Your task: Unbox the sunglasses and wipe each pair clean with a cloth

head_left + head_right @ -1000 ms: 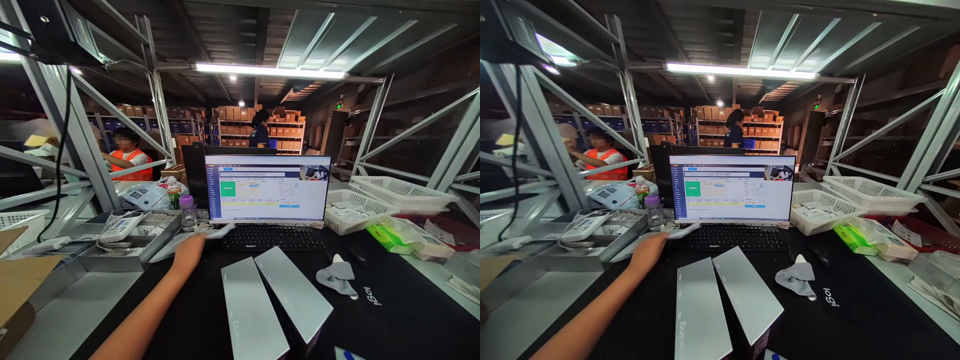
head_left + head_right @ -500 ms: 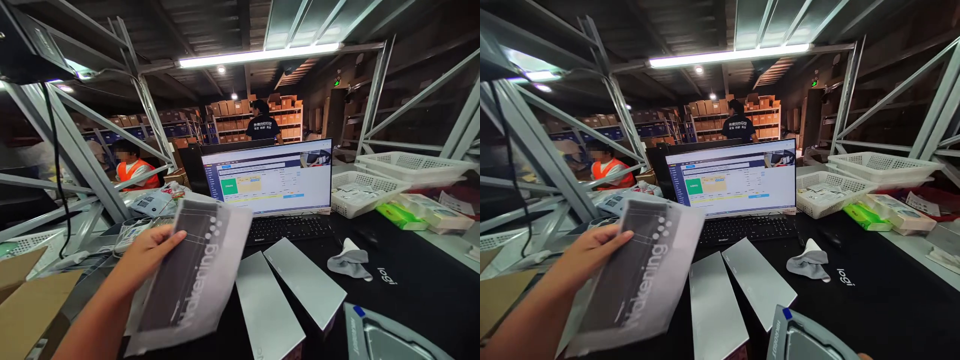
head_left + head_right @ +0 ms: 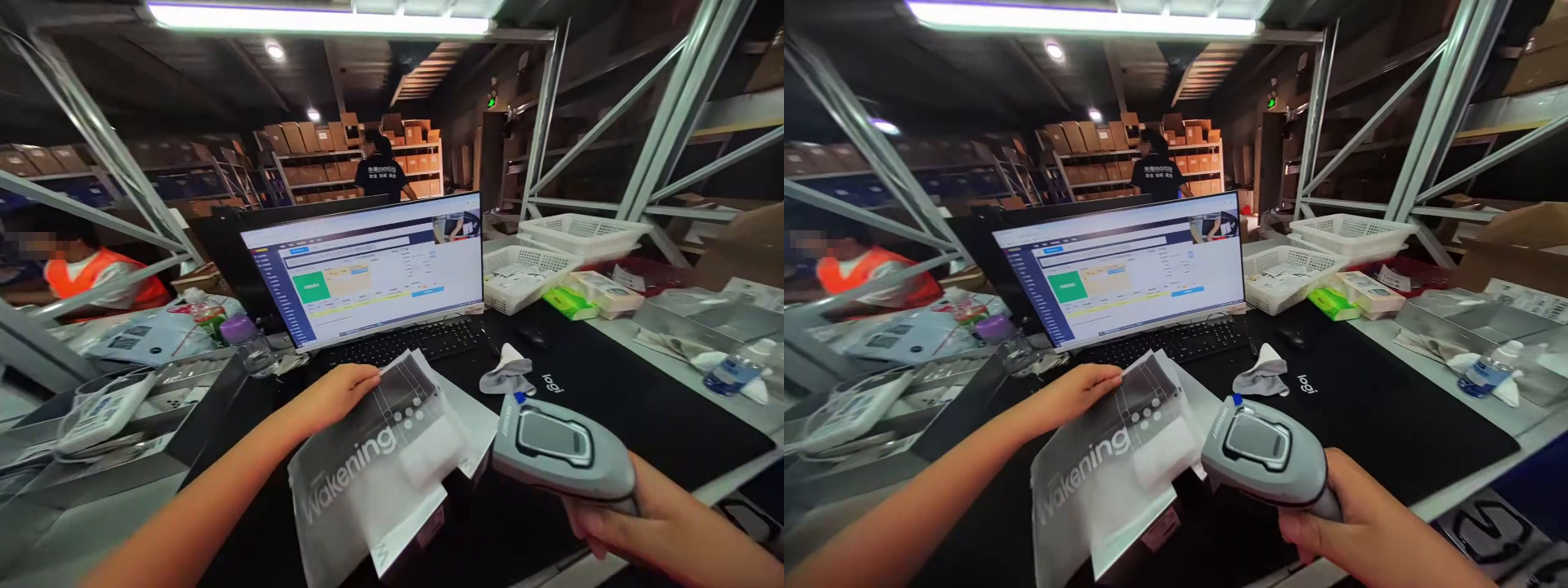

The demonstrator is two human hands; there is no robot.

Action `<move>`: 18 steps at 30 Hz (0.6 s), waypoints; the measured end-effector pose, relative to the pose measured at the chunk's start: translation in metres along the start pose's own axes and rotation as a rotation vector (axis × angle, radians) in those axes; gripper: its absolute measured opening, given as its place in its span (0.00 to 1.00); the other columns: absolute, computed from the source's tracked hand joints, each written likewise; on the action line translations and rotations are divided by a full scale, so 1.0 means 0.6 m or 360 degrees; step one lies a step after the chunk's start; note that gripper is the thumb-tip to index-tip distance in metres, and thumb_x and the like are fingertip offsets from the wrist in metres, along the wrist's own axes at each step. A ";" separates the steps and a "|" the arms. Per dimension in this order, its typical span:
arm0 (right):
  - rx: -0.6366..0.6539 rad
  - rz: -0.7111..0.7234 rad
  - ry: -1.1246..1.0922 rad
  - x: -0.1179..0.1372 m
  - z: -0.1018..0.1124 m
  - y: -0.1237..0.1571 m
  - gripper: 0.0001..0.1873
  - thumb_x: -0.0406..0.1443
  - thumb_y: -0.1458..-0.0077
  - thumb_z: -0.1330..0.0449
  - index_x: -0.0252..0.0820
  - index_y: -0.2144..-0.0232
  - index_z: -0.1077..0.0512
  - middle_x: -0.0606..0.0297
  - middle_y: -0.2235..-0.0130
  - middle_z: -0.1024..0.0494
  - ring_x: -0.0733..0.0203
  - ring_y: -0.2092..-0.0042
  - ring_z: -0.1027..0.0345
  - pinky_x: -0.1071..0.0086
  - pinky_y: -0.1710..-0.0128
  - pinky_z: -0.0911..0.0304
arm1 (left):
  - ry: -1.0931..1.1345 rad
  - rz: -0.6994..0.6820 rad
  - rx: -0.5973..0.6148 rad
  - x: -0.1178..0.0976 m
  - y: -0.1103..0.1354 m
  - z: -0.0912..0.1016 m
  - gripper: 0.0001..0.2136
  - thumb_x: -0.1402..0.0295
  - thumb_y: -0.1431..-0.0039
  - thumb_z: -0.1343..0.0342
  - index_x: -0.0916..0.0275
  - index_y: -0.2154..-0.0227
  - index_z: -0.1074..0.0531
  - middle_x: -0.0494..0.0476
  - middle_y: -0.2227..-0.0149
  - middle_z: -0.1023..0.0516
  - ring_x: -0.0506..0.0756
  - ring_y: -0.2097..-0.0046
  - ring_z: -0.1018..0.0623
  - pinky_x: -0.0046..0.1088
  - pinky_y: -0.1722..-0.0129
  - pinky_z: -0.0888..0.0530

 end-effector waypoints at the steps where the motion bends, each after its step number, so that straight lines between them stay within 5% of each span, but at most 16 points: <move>1: 0.0018 -0.0014 0.0002 0.001 0.003 0.001 0.26 0.54 0.45 0.37 0.39 0.56 0.29 0.60 0.65 0.24 0.56 0.66 0.28 0.63 0.65 0.29 | -0.0080 -0.0014 -0.0113 0.003 -0.007 -0.001 0.20 0.52 0.35 0.54 0.60 0.60 0.23 0.58 0.60 0.22 0.61 0.55 0.24 0.38 0.51 0.28; 4: 0.0122 -0.0067 0.0021 0.006 0.011 0.010 0.27 0.53 0.45 0.36 0.40 0.52 0.29 0.60 0.63 0.25 0.55 0.64 0.28 0.62 0.62 0.29 | -0.0232 -0.0027 -0.0343 0.007 0.000 -0.015 0.24 0.53 0.34 0.56 0.60 0.43 0.31 0.63 0.49 0.27 0.64 0.45 0.28 0.44 0.41 0.34; 6: 0.0186 -0.0099 0.0034 0.009 0.018 0.017 0.25 0.51 0.44 0.36 0.40 0.52 0.29 0.59 0.61 0.25 0.55 0.63 0.28 0.62 0.62 0.28 | -0.0295 -0.0035 -0.0371 0.002 0.026 -0.038 0.26 0.50 0.38 0.51 0.58 0.41 0.33 0.62 0.45 0.29 0.63 0.44 0.29 0.44 0.41 0.34; 11: 0.0314 -0.0066 0.0072 0.039 0.025 0.015 0.20 0.48 0.43 0.35 0.40 0.56 0.27 0.61 0.60 0.24 0.58 0.64 0.28 0.67 0.63 0.29 | -0.0620 0.0055 -0.0325 -0.037 0.100 -0.124 0.31 0.47 0.51 0.38 0.52 0.44 0.29 0.58 0.38 0.31 0.68 0.40 0.29 0.46 0.40 0.30; 15: 0.0283 -0.0015 0.0184 0.068 0.028 -0.009 0.21 0.49 0.43 0.36 0.41 0.54 0.27 0.63 0.63 0.25 0.60 0.65 0.28 0.70 0.66 0.29 | -0.0805 0.0167 -0.0292 -0.046 0.105 -0.164 0.16 0.56 0.38 0.51 0.51 0.54 0.24 0.56 0.39 0.27 0.67 0.43 0.24 0.47 0.48 0.24; 18: 0.0292 0.0025 0.0214 0.082 0.031 -0.022 0.23 0.50 0.43 0.36 0.40 0.54 0.27 0.62 0.61 0.25 0.60 0.66 0.27 0.70 0.68 0.29 | -0.0772 0.0176 -0.0334 -0.029 0.094 -0.160 0.16 0.62 0.35 0.58 0.51 0.61 0.23 0.53 0.47 0.20 0.64 0.48 0.20 0.45 0.50 0.22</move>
Point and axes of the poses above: each hand's wrist, its own y-axis away from the middle knuckle, its own z-axis out of the back of the hand, x = y × z, the point moved 5 cm from there along -y, towards the middle knuckle
